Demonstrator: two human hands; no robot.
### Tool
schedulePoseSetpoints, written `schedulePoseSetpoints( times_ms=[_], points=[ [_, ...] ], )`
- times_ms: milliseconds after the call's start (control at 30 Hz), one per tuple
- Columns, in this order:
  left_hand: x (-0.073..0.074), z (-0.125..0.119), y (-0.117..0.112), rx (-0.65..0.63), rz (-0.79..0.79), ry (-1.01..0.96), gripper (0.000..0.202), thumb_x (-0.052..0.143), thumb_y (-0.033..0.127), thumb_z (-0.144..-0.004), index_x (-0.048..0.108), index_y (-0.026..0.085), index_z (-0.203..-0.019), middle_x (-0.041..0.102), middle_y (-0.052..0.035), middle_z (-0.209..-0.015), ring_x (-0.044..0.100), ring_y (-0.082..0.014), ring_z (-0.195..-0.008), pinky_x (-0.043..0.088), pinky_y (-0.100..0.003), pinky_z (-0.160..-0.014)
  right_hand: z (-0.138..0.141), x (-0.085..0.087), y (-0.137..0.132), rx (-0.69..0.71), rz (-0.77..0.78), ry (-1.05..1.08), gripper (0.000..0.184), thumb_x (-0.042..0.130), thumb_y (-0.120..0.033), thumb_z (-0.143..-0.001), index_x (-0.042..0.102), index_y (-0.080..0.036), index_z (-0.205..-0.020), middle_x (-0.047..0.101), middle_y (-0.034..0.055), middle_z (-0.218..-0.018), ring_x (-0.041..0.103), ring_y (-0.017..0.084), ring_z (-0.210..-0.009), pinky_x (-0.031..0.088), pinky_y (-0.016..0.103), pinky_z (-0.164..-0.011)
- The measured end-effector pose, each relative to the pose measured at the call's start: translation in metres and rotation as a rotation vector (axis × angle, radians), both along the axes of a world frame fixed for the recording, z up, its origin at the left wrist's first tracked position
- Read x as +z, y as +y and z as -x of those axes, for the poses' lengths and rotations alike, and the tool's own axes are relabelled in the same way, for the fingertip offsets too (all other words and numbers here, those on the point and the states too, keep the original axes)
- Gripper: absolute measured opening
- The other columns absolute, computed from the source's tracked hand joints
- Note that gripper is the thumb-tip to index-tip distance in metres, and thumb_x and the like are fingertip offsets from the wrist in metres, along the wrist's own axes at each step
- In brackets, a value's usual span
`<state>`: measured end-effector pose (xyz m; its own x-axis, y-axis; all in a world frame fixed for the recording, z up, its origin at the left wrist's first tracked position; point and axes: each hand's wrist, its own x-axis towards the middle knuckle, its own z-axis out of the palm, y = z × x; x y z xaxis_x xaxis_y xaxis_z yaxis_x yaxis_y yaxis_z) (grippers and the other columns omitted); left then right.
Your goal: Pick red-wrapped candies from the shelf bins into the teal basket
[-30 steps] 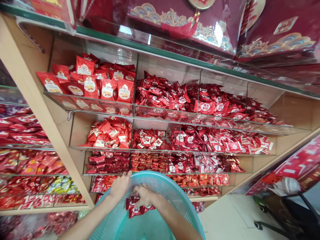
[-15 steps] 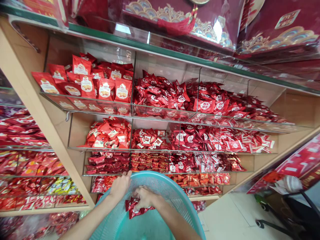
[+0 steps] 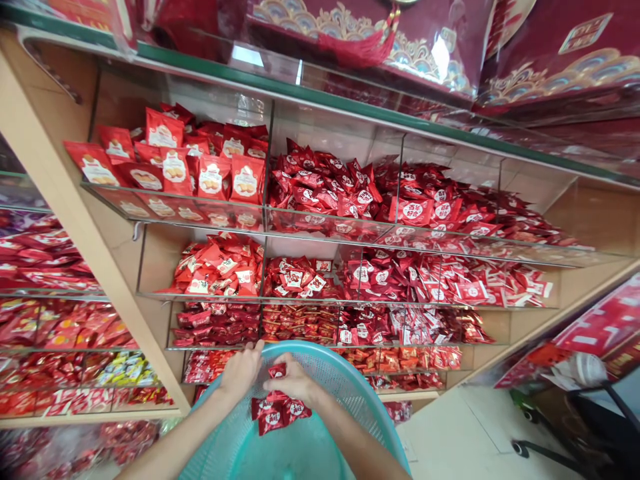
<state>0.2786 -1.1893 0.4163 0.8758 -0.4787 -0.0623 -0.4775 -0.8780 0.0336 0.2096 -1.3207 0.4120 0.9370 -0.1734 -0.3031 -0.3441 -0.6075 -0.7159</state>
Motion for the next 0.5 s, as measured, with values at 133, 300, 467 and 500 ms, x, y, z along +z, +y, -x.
schedulePoseSetpoints(
  times_ms=[133, 300, 467, 500],
  points=[
    [0.002, 0.001, 0.0, -0.005, 0.002, 0.014, 0.039, 0.029, 0.011, -0.086, 0.044, 0.015, -0.122, 0.062, -0.0167, -0.099, 0.067, -0.0247, -0.078, 0.052, -0.035, -0.063, 0.002, -0.009, -0.004, -0.079, -0.373, 0.124, 0.031, 0.053, -0.048, -0.077, 0.056, -0.022, -0.093, 0.066, 0.0066, -0.079, 0.061, 0.017, -0.063, 0.045, 0.029, -0.049],
    [0.004, 0.001, 0.001, -0.001, -0.007, 0.008, 0.038, 0.031, 0.013, -0.086, 0.044, 0.016, -0.121, 0.061, -0.0154, -0.099, 0.067, -0.0224, -0.079, 0.051, -0.031, -0.063, 0.006, -0.022, -0.003, -0.183, -0.542, 0.148, 0.032, 0.047, -0.05, -0.08, 0.056, -0.021, -0.091, 0.067, 0.0099, -0.084, 0.063, 0.018, -0.066, 0.049, 0.029, -0.052],
    [0.006, 0.001, 0.001, -0.005, -0.014, 0.023, 0.038, 0.03, 0.012, -0.086, 0.044, 0.018, -0.121, 0.061, -0.0147, -0.1, 0.066, -0.0216, -0.08, 0.051, -0.03, -0.063, 0.006, -0.03, 0.0, -0.17, -0.578, 0.137, 0.034, 0.039, -0.05, -0.084, 0.055, -0.021, -0.093, 0.067, 0.0107, -0.095, 0.065, 0.017, -0.071, 0.052, 0.029, -0.06],
    [0.007, 0.001, 0.001, -0.002, -0.02, 0.028, 0.038, 0.03, 0.012, -0.086, 0.043, 0.018, -0.121, 0.06, -0.0148, -0.101, 0.066, -0.0214, -0.081, 0.051, -0.03, -0.064, 0.006, -0.032, 0.0, -0.163, -0.542, 0.135, 0.033, 0.038, -0.048, -0.085, 0.055, -0.021, -0.092, 0.067, 0.0107, -0.095, 0.065, 0.017, -0.072, 0.053, 0.029, -0.06]
  ],
)
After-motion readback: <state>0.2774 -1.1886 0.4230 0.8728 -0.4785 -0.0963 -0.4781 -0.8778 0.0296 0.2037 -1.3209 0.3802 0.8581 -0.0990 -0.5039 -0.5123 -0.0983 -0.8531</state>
